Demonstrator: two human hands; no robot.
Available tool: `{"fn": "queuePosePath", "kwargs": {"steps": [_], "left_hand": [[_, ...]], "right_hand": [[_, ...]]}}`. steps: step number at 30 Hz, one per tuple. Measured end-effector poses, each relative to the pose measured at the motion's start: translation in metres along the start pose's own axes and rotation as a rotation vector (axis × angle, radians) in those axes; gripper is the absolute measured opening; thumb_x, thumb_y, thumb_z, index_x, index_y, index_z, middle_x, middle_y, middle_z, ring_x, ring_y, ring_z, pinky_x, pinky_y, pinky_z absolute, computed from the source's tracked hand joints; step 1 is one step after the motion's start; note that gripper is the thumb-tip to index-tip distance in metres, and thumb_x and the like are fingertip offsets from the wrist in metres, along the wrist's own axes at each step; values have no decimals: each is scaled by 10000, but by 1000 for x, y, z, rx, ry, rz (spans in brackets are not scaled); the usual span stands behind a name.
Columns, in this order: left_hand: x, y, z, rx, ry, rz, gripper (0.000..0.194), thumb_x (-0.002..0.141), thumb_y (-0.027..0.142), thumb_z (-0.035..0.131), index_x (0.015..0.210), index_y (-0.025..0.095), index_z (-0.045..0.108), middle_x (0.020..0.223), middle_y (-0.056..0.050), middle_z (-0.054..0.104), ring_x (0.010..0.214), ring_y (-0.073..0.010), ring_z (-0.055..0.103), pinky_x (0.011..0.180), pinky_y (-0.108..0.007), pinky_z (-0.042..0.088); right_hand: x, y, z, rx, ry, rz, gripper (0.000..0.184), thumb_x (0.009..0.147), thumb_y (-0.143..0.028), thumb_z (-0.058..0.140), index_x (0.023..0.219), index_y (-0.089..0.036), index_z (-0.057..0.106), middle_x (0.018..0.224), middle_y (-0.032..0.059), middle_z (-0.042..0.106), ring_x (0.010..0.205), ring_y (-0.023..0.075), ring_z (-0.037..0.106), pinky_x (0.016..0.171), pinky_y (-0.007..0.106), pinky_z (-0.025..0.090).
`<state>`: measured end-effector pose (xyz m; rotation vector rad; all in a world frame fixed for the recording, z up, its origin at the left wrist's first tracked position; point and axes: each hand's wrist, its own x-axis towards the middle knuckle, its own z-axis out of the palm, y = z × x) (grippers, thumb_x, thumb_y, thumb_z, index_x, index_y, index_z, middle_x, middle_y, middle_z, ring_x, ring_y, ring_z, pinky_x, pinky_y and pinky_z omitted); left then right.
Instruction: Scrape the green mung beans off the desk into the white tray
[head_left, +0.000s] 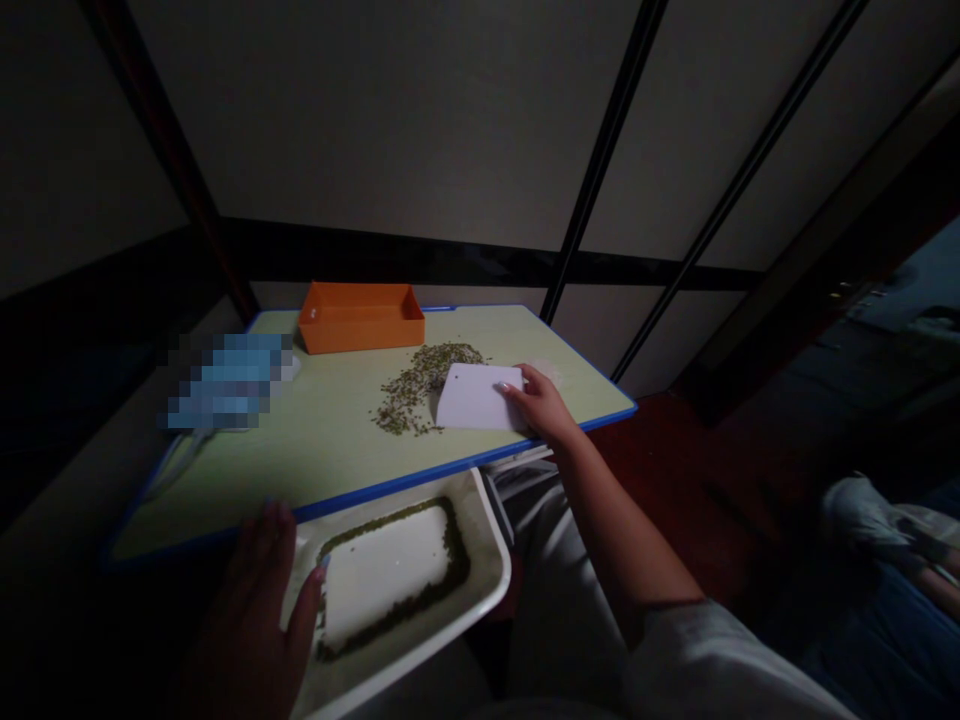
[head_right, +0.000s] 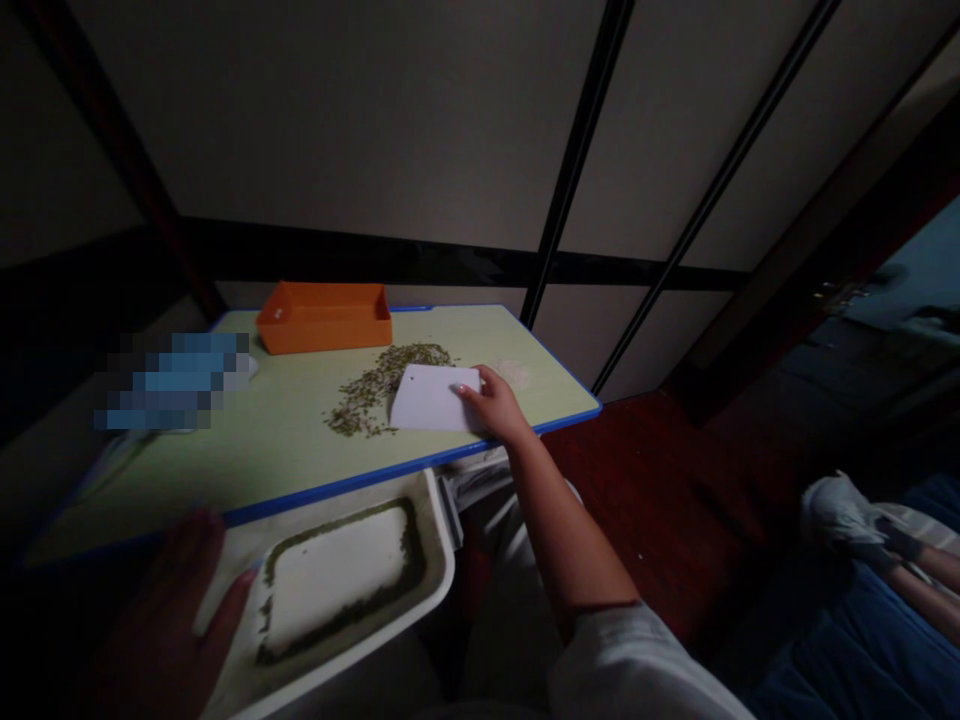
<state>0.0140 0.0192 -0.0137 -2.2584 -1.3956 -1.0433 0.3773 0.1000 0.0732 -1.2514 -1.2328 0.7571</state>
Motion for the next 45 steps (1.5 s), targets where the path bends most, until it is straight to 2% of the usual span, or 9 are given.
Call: {"fn": "queuePosePath", "kwargs": {"steps": [6,13,30,38,45], "left_hand": [[1,1,-1,-14,-4,-4,657,900,352,395,1499,245,147,1592,-43,265,1452,-217,275,1136,-453,385],[1,-2,0,-23,-20,-14,665,898,360,397,1501,247,141,1579,-77,283,1442,-263,302,1104,-528,425],[0,-2,-1,-24,-28,-22,671,894,362,397,1502,248,136,1581,-78,275,1436,-278,305,1088,-540,437],[0,0,0,-33,-13,-20,658,898,349,397,1499,258,146,1584,-53,277,1442,-241,286,1117,-494,402],[-1,-1,0,-43,-10,-37,647,899,359,395,1496,253,169,1553,-105,359,1438,-247,313,1115,-507,406]], "right_hand": [[-1,1,-2,29,-1,5,390,630,-482,765,834,-207,579,697,-30,602,600,116,516,512,218,364],[-4,2,-3,31,3,-6,364,647,-475,756,823,-209,582,678,-36,598,581,118,512,500,220,360],[-9,-3,0,49,-106,-6,392,654,-489,757,847,-209,564,687,-38,602,617,141,556,541,244,419],[-13,-2,4,-61,-62,-3,353,681,-477,730,849,-209,573,663,-27,577,592,137,516,509,239,389],[-30,-7,16,-103,27,-20,329,692,-458,701,845,-198,569,703,-13,567,594,130,493,510,239,362]]}}
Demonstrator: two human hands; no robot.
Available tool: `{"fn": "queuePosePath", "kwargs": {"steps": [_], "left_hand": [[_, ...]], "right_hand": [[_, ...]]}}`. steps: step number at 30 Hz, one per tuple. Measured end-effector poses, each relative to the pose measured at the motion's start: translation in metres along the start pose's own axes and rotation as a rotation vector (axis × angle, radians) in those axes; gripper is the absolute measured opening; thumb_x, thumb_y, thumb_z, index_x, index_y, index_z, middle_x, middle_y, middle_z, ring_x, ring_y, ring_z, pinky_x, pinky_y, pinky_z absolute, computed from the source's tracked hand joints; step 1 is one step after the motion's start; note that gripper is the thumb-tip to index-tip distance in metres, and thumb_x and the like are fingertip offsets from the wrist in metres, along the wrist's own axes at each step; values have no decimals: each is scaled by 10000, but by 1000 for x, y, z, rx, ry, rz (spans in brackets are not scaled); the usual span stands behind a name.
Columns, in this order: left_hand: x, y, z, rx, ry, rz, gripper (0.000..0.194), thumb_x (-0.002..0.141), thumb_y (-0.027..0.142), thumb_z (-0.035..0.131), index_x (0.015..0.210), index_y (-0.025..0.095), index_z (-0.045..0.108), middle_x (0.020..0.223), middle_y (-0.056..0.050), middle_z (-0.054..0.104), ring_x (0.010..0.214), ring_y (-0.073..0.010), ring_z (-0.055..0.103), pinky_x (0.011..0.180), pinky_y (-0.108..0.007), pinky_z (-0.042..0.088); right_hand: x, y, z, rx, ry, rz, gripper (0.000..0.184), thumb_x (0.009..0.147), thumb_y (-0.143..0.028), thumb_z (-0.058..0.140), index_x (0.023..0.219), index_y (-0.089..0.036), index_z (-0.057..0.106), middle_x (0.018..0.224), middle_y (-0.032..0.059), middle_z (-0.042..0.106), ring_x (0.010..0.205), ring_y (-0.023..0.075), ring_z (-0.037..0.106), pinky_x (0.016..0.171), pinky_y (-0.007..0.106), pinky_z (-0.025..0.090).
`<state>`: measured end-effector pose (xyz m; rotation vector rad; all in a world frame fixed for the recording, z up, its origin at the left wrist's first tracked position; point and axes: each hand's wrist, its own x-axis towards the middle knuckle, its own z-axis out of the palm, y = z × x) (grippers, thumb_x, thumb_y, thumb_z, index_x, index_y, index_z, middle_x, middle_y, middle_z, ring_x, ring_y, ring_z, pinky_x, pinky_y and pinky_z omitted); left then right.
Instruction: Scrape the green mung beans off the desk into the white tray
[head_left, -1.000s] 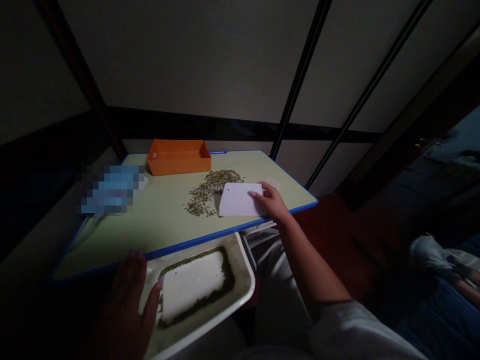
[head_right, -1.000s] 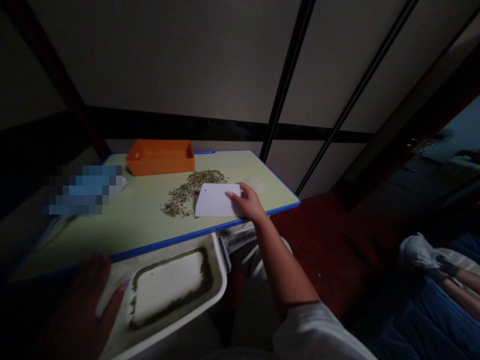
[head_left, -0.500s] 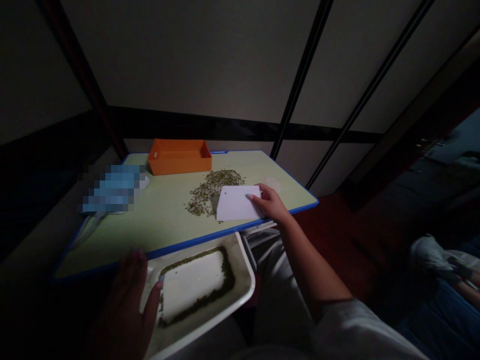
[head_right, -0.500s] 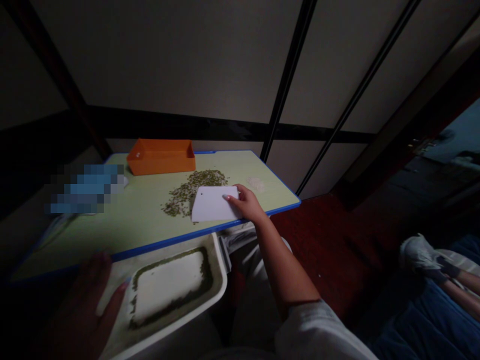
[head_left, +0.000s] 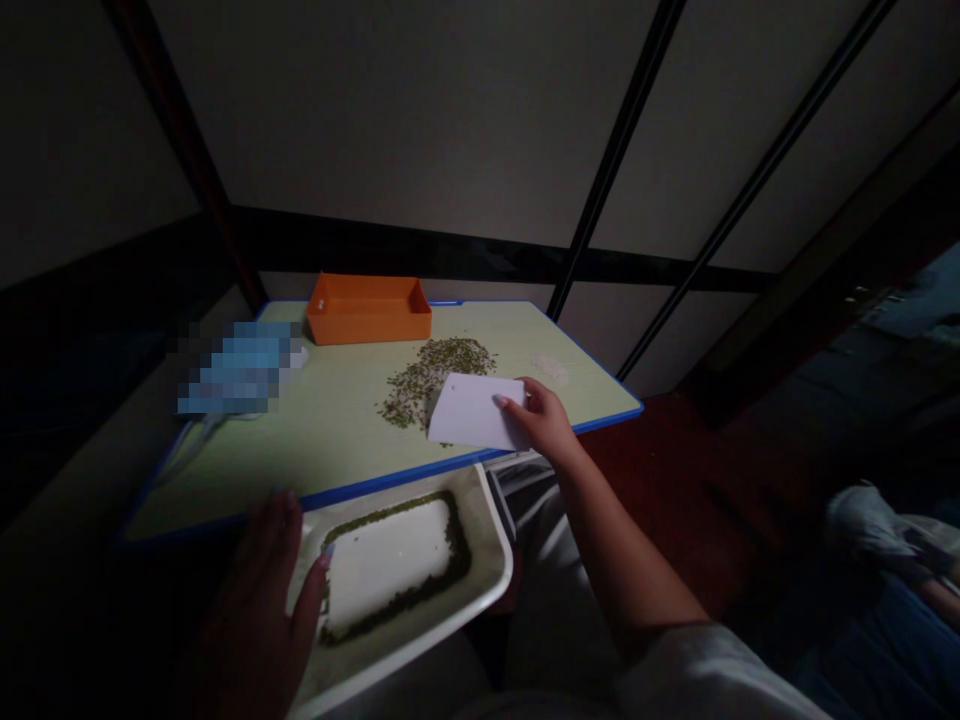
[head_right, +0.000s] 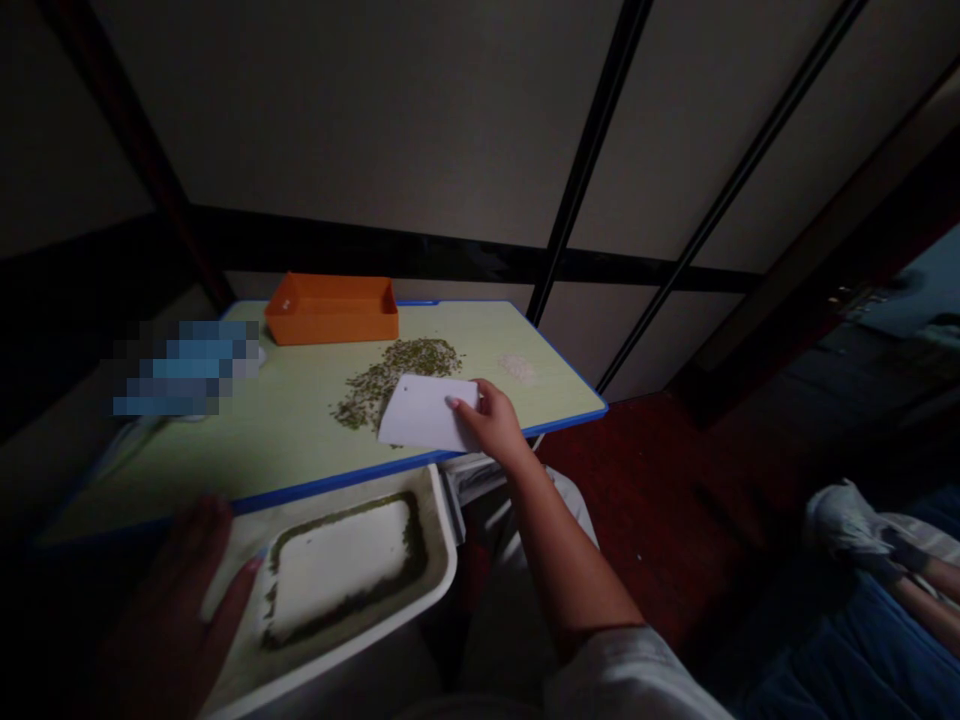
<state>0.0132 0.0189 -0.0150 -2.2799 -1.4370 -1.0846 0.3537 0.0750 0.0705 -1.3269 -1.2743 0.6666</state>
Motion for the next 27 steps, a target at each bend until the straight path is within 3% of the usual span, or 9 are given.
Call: {"fn": "queuePosePath", "kwargs": {"steps": [10,18,24,27], "left_hand": [[-1,1,-2,11,-28,-20,671,897,384,394,1504,253,138,1553,-117,358,1426,-280,337,1102,-510,434],[2,4,-5,19,-26,-3,665,902,374,393,1504,254,138,1538,-138,385,1429,-272,332,1086,-499,453],[3,4,-3,35,-24,-10,652,909,391,380,1501,232,159,1492,-175,445,1416,-283,359,1057,-507,476],[2,5,-4,38,-14,-17,651,908,389,383,1501,236,162,1490,-172,450,1416,-278,360,1049,-493,486]], "right_hand": [[-28,-6,29,-7,111,-28,273,750,-437,649,879,-213,560,767,19,629,712,190,585,629,285,454],[-48,-16,53,3,77,-31,208,811,-401,622,899,-225,553,787,9,628,723,183,582,647,274,464],[-57,-25,51,75,34,-117,212,816,-375,629,952,-222,575,817,8,621,766,176,580,667,262,469],[-53,-27,37,59,161,-170,228,810,-379,631,963,-217,582,847,19,637,783,181,584,687,271,470]]}}
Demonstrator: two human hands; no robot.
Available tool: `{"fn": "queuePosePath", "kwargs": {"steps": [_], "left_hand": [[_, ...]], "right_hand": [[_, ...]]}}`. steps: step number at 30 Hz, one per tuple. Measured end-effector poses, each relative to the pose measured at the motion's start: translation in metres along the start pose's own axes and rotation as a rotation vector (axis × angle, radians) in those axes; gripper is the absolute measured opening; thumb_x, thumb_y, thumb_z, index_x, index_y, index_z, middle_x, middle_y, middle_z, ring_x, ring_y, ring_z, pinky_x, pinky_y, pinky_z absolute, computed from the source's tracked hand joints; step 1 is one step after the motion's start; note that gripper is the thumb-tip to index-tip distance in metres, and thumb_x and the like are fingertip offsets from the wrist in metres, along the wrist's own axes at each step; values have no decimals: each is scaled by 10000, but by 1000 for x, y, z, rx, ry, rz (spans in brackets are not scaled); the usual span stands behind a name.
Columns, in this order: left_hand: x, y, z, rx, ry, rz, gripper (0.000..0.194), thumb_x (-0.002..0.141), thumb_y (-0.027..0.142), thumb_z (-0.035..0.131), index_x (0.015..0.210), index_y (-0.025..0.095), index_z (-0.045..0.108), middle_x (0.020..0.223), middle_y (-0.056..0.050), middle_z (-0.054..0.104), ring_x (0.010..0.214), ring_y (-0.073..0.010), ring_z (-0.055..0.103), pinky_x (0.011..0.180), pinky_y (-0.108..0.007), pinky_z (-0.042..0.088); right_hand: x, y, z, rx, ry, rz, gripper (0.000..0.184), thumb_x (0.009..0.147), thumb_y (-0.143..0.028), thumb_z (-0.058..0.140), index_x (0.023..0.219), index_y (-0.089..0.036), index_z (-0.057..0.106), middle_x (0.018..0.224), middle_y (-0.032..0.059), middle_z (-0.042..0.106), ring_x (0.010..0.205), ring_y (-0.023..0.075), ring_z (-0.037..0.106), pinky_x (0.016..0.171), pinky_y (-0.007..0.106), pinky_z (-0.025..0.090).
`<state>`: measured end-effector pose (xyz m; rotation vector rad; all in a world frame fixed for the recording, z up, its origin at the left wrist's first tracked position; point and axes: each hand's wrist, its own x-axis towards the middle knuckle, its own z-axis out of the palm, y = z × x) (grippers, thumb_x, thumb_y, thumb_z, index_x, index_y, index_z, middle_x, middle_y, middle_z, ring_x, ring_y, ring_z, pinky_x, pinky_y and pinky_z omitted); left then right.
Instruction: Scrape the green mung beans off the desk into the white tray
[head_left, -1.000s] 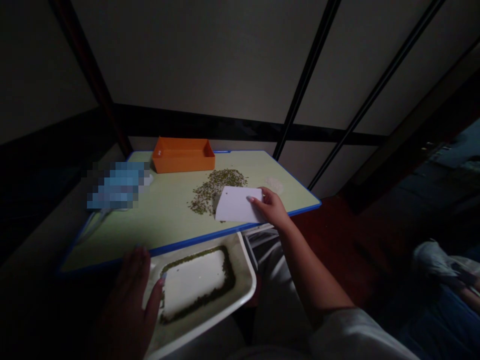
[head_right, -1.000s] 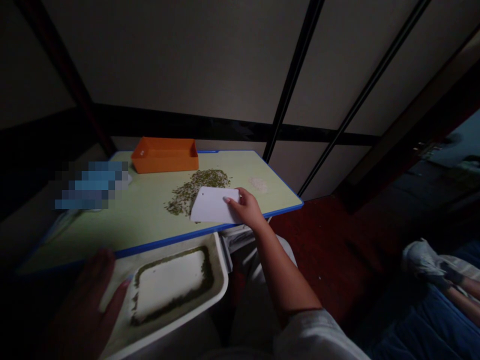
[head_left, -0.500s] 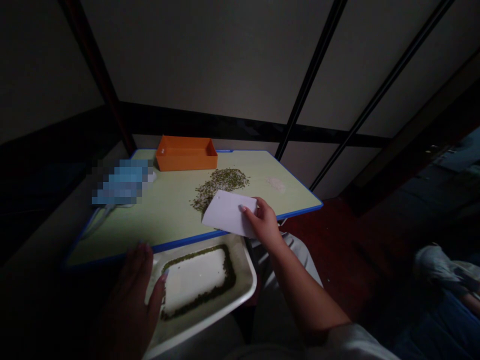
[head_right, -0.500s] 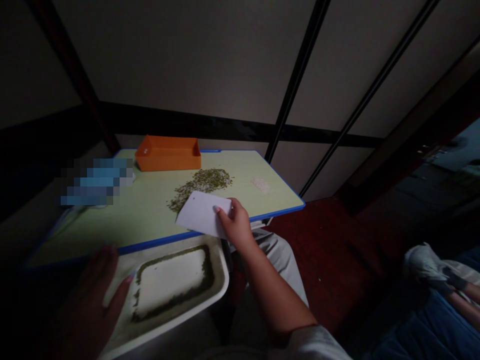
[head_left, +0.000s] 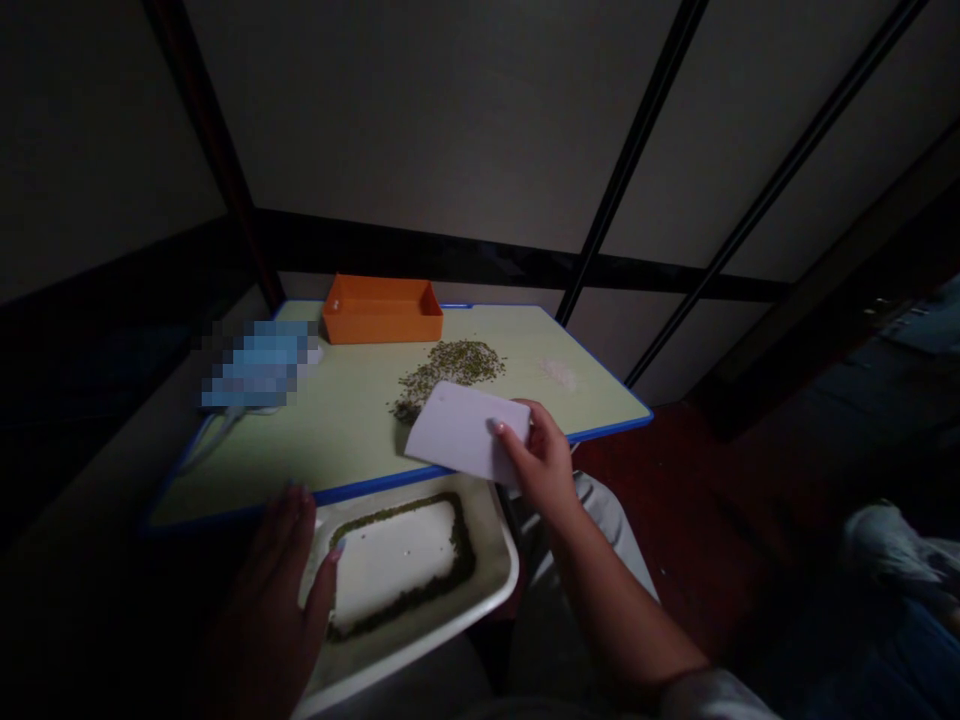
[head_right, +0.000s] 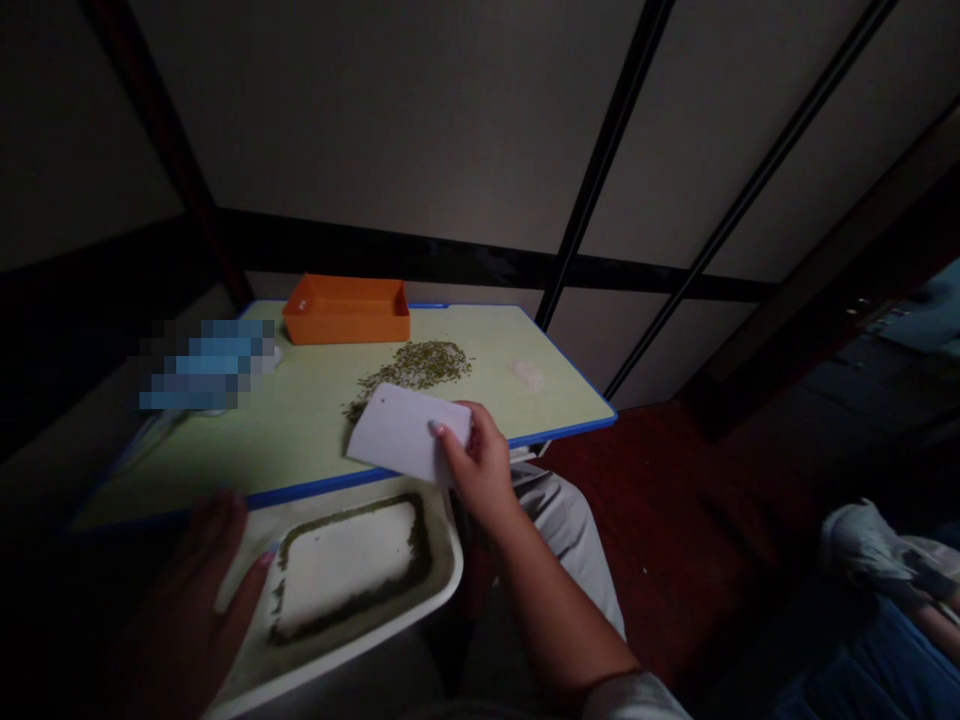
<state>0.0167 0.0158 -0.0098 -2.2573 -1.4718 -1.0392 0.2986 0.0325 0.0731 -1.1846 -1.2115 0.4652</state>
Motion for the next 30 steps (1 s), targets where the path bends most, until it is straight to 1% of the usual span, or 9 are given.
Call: {"fn": "queuePosePath", "kwargs": {"steps": [3,5,6,9,14,18,22,26,30], "left_hand": [[0,1,-1,-10,11,12,654,905,384,394,1501,241,165,1485,-162,460,1416,-271,365,1061,-486,478],[0,1,-1,-13,21,14,652,904,381,397,1500,244,169,1484,-154,465,1412,-271,373,1070,-491,469],[0,0,0,-16,26,14,653,904,379,400,1500,247,168,1486,-149,463,1412,-269,374,1073,-488,467],[0,0,0,-27,34,14,651,904,371,402,1500,255,167,1502,-132,447,1417,-259,363,1074,-468,469],[1,1,-1,-36,30,8,654,900,367,411,1499,254,173,1522,-116,419,1421,-255,353,1078,-458,468],[2,2,-2,-30,37,22,649,902,354,409,1498,243,177,1512,-114,434,1424,-244,351,1081,-442,463],[0,0,0,-32,34,17,656,893,323,433,1496,252,185,1517,-108,426,1420,-248,360,1094,-437,445],[-2,-1,0,-62,18,-15,661,889,319,437,1497,276,179,1539,-83,396,1426,-250,351,1117,-445,420],[-1,1,-2,-49,7,-2,667,891,320,436,1499,274,166,1534,-82,404,1429,-240,345,1111,-434,428]], "right_hand": [[15,6,-20,-106,203,-7,245,813,-413,611,950,-213,574,821,18,624,743,183,560,670,287,452],[24,14,-32,-161,293,-5,244,828,-428,579,938,-211,567,822,18,610,751,189,549,701,305,443],[28,17,-37,-183,312,-5,246,835,-432,565,941,-210,565,833,21,605,761,192,548,712,311,440],[33,26,-42,-231,294,-3,257,844,-440,550,959,-211,565,847,28,603,768,199,546,712,316,435],[26,27,-30,-248,213,29,272,843,-453,547,966,-212,567,820,26,615,718,192,545,667,304,435],[19,24,-20,-264,209,22,266,846,-449,533,960,-210,564,815,26,620,718,192,551,661,300,433],[14,21,-15,-251,203,28,265,846,-446,541,970,-212,562,813,23,625,712,190,550,652,295,432],[10,19,-13,-216,174,6,260,863,-438,545,985,-210,565,856,30,635,756,190,563,682,293,438],[9,16,-16,-183,206,-18,236,875,-428,543,972,-214,561,851,24,621,778,191,568,691,290,434]]}}
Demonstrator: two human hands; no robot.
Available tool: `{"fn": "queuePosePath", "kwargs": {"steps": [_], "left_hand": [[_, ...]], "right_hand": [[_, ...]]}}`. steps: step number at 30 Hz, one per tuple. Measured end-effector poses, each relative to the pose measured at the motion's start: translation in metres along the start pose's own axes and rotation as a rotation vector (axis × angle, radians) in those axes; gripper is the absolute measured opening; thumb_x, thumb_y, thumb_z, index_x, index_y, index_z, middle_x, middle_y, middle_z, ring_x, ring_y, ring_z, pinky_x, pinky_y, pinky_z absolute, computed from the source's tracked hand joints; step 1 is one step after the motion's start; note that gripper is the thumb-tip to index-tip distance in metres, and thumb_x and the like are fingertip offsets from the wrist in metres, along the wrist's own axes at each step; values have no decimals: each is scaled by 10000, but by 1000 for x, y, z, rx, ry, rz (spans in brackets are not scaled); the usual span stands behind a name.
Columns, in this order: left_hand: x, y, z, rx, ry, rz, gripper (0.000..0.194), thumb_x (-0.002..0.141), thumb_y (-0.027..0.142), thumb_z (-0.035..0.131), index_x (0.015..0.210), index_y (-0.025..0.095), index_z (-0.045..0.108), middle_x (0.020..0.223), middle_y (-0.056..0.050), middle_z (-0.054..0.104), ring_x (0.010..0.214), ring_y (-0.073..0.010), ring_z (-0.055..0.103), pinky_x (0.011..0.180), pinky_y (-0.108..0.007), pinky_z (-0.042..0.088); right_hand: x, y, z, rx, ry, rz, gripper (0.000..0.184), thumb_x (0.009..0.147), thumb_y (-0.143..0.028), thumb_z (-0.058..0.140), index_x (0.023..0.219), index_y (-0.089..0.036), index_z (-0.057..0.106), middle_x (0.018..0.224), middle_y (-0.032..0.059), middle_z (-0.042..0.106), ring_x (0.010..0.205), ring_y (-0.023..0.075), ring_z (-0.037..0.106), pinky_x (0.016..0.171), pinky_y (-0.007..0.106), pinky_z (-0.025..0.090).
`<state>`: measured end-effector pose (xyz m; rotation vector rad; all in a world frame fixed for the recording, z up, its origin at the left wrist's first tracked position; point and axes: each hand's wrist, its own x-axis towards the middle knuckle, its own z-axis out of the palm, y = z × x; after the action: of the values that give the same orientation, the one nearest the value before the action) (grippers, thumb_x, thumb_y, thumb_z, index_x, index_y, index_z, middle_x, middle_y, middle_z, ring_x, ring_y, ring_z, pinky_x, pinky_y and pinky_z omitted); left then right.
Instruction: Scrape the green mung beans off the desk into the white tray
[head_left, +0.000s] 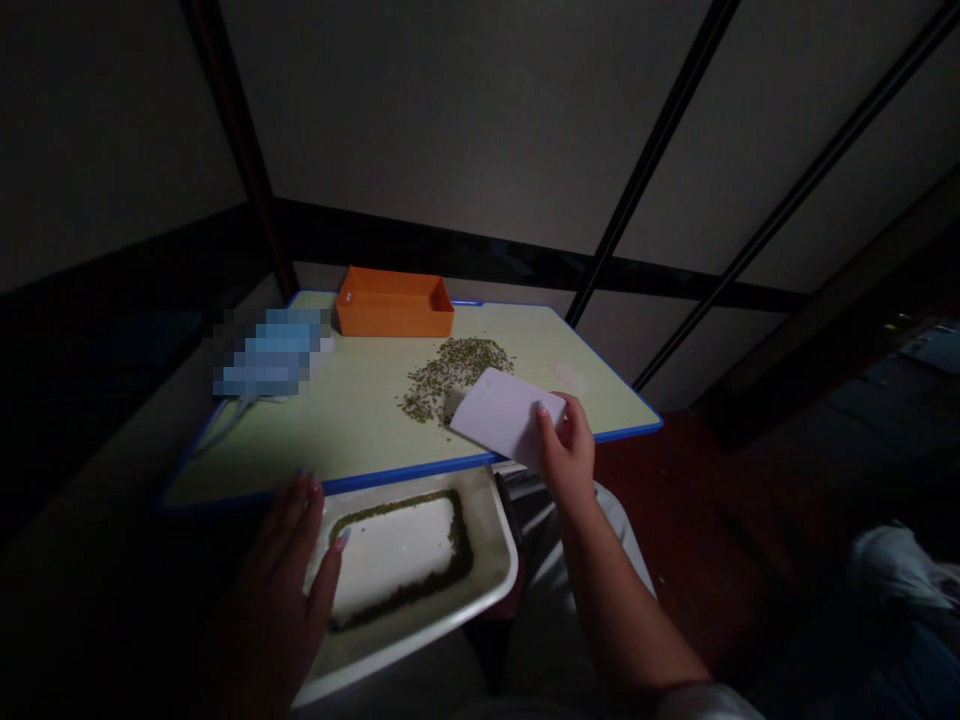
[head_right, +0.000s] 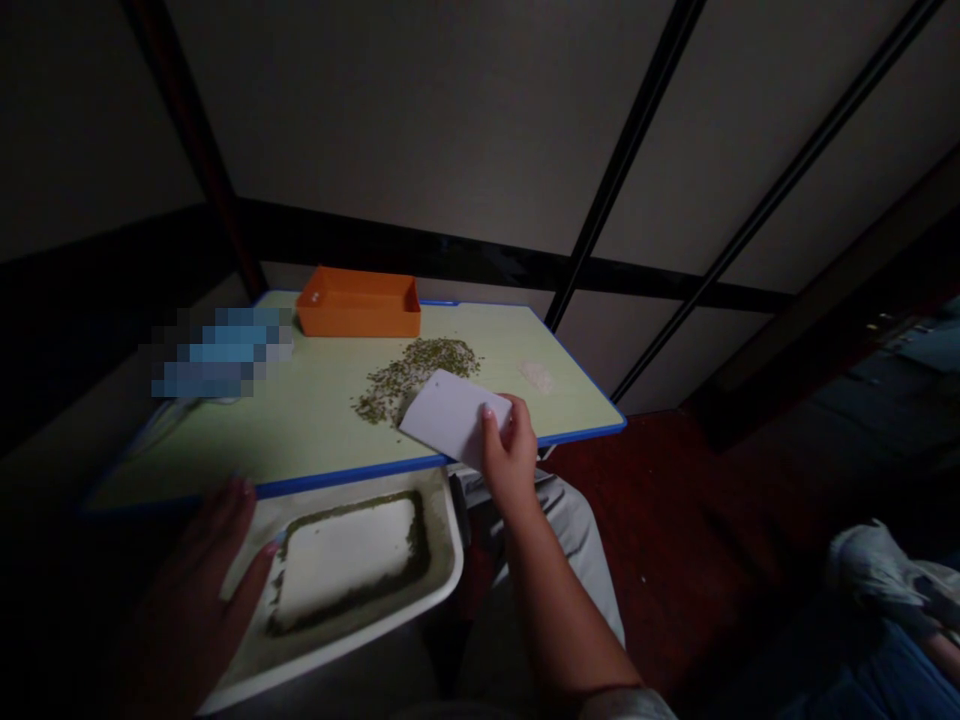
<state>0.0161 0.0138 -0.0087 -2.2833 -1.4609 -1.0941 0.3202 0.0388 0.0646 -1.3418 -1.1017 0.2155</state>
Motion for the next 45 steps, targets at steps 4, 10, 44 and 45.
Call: {"fn": "queuePosePath", "kwargs": {"steps": [4,10,44,45], "left_hand": [[1,1,-1,15,16,23,654,898,313,424,1498,250,171,1528,-97,414,1441,-228,320,1109,-421,429],[1,1,-2,18,3,12,649,900,308,421,1497,258,171,1522,-90,425,1447,-217,311,1116,-412,418],[3,5,-2,66,31,41,612,921,371,375,1483,183,221,1475,-143,480,1440,-210,320,1082,-410,444],[3,5,-3,66,35,43,612,921,374,374,1482,181,223,1474,-144,480,1438,-210,324,1083,-409,443]], "right_hand": [[-2,-4,-4,12,15,0,214,875,-412,548,957,-214,563,828,22,617,763,190,567,681,291,429],[-8,-8,-8,-23,-17,-28,204,877,-397,548,969,-217,571,847,27,634,751,189,574,662,289,434],[-23,-14,5,23,-164,-3,211,884,-385,557,961,-192,593,810,-2,618,716,145,553,651,245,434],[-22,-15,5,44,-178,-2,210,882,-386,561,957,-193,595,810,-3,619,725,146,559,653,243,437]]}}
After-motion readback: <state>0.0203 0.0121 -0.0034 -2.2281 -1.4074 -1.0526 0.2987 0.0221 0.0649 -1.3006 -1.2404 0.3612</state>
